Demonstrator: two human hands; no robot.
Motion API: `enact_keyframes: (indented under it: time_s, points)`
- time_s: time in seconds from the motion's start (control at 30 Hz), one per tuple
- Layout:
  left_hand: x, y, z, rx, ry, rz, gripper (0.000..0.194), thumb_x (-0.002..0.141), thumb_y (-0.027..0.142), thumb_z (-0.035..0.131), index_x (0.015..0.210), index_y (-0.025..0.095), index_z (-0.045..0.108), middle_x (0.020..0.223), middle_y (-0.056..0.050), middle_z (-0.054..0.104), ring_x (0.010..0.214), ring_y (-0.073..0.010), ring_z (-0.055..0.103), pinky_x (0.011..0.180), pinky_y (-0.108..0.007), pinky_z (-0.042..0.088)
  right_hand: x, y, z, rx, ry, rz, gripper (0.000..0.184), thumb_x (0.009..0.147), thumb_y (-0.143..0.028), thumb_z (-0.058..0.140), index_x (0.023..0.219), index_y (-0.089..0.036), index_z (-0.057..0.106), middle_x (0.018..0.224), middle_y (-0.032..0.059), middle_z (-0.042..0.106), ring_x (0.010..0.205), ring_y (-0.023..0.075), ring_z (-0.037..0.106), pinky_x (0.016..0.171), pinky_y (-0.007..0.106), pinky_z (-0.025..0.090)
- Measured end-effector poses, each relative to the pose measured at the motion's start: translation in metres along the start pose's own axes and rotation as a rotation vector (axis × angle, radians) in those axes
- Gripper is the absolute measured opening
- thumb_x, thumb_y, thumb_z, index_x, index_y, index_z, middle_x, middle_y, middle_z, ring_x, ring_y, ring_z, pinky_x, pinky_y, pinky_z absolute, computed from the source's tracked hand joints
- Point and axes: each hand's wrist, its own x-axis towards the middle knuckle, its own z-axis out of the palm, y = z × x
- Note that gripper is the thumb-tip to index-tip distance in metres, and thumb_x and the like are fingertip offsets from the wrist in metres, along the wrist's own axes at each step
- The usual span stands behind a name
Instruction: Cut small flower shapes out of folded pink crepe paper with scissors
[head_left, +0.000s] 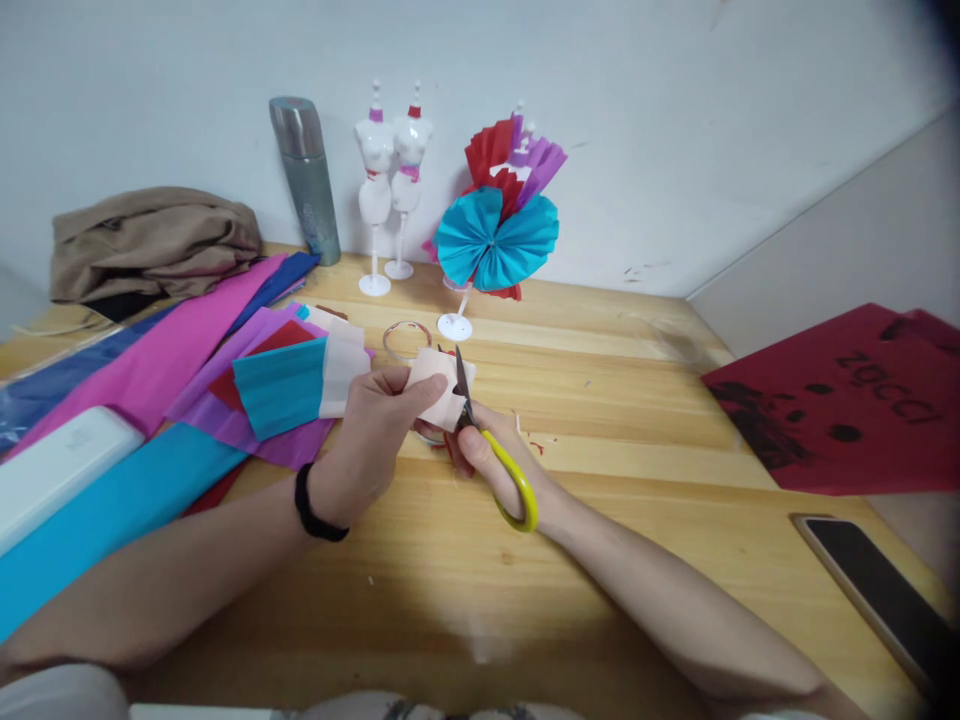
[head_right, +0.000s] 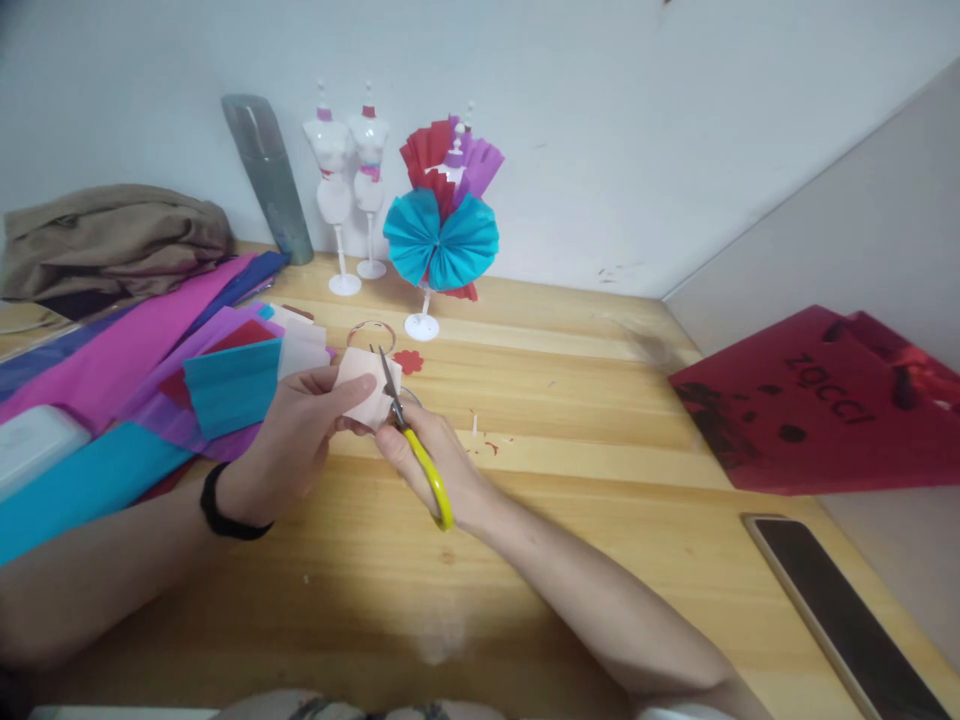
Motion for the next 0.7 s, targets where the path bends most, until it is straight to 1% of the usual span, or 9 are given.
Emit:
enact_keyframes:
  time_s: [0.17,0.33,0.47,0.6,0.7]
  points:
    - [0.0008,0.0002,-0.0007,0.0,0.001,0.0,0.025,0.067,0.029,0.079,0.053,0.012,0.066,0.05,-0.001,0.061,0.044,-0.0063,0.049,0.045,-0.018,0.036,0.0001,0.0001,-0.0006,0.002,0.003,-0.006,0.057,0.095,-0.07,0.033,0.088,-0.019,0.057,0.056,-0.0022,0.049,0.057,0.0164,0.049,0.063,0.031,0.043]
    - [-0.0011,0.0027,0.0009,0.001,-0.016,0.004,0.026,0.067,0.029,0.078,0.053,0.012,0.066,0.049,-0.001,0.06,0.044,-0.0066,0.049,0.045,-0.019,0.036,0.0006,0.0003,-0.0001,0.006,-0.003,-0.003,0.056,0.096,-0.069,0.033,0.092,-0.018,0.057,0.058,-0.0016,0.05,0.06,0.0169,0.05,0.062,0.031,0.042]
    - [-0.003,0.005,0.0032,-0.004,-0.03,0.007,0.026,0.067,0.03,0.076,0.051,0.013,0.064,0.048,-0.002,0.06,0.043,-0.0084,0.049,0.043,-0.021,0.036,0.0003,0.0001,0.0019,0.011,-0.001,0.002,0.053,0.096,-0.066,0.037,0.095,-0.018,0.057,0.062,-0.0006,0.052,0.064,0.0174,0.051,0.063,0.031,0.043]
    - [-0.0036,0.0047,0.0043,0.001,0.012,-0.001,0.025,0.066,0.03,0.077,0.051,0.013,0.065,0.048,-0.001,0.059,0.043,-0.0084,0.048,0.044,-0.022,0.036,-0.0002,0.0021,0.0052,0.012,0.052,0.003,0.051,0.096,-0.066,0.038,0.091,-0.019,0.056,0.064,-0.0004,0.051,0.066,0.0181,0.052,0.065,0.032,0.043]
    - [-0.0029,0.0033,0.0045,0.009,0.043,0.003,0.025,0.065,0.03,0.078,0.053,0.013,0.065,0.051,-0.001,0.06,0.046,-0.0083,0.048,0.046,-0.022,0.037,-0.0005,0.0045,0.0074,0.001,0.062,0.009,0.052,0.095,-0.068,0.039,0.09,-0.019,0.055,0.064,-0.0005,0.05,0.067,0.0188,0.054,0.066,0.033,0.044]
